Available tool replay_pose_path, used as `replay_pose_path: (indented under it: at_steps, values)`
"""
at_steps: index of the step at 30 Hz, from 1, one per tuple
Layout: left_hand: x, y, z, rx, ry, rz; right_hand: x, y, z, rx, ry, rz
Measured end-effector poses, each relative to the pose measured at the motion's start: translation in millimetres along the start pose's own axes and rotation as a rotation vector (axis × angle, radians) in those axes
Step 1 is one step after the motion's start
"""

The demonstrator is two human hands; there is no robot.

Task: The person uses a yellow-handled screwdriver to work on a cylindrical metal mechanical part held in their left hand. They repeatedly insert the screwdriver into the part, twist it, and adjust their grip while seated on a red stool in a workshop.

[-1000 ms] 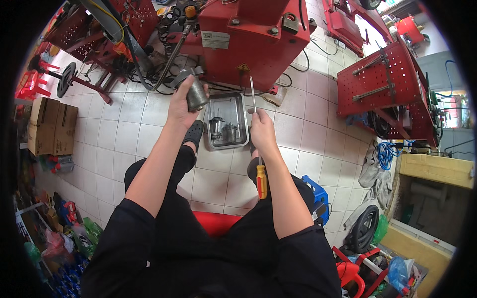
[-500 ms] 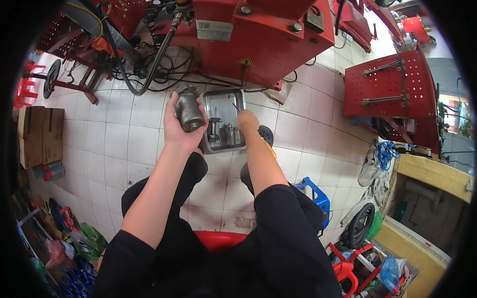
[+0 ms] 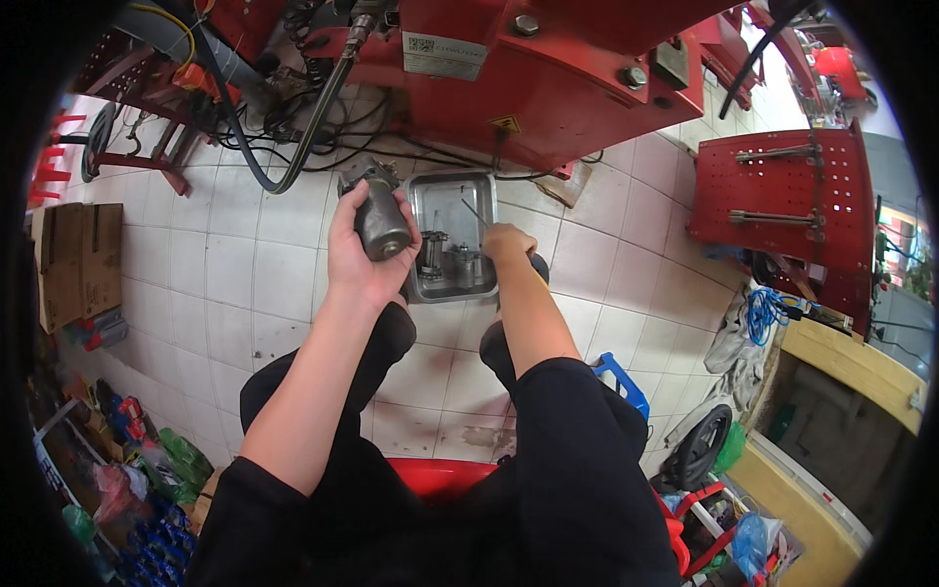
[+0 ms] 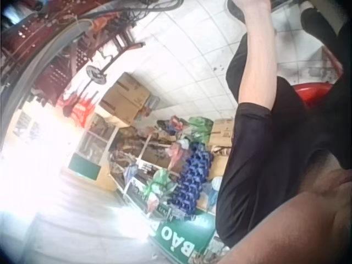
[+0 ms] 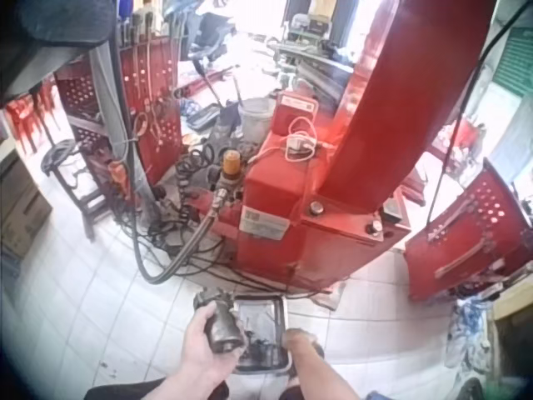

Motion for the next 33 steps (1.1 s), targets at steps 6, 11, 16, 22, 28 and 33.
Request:
replay_pose_path:
  at_steps: [6,11,16,22,28,33]
  values:
    - [-7.8,2.4,-18.7,-0.059,0.099,0.039,-11.9,-48.7,-20.4,0.007,-0.152,0.198]
    - [-28.7,-10.6,-11.8,-0.135,0.121,0.029,-60.0,-47.2,-22.5,0.234,0.016,0.301]
    - [-40.0,-19.9,-25.7,-0.185,0.22,-0.008,-114.0,-53.9,-58.5,0.622,0.073,0.22]
    - [-51.5,-24.6,-18.0,-0.151,0.181,-0.055,-141.9,-33.1,-60.7,0.775,-0.008,0.036]
    - [-48.3,-31.7,-15.5,-0.182,0.146,-0.084,-79.5,-25.8,-75.2,0.585,-0.325,0.203]
    - [-53.7,-31.8,-26.5,-0.179,0.113,-0.118,-49.3,-28.2,-62.0,0.63,-0.404,0.187]
Point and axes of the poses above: each hand's wrist, its own x-axis towards the middle knuckle, its own z-axis out of the back of the hand, y = z × x, the point moved 6 cm from there along x, towards the middle knuckle, and after that the axes turned 3 degrees about -y, right-handed, at the moved point
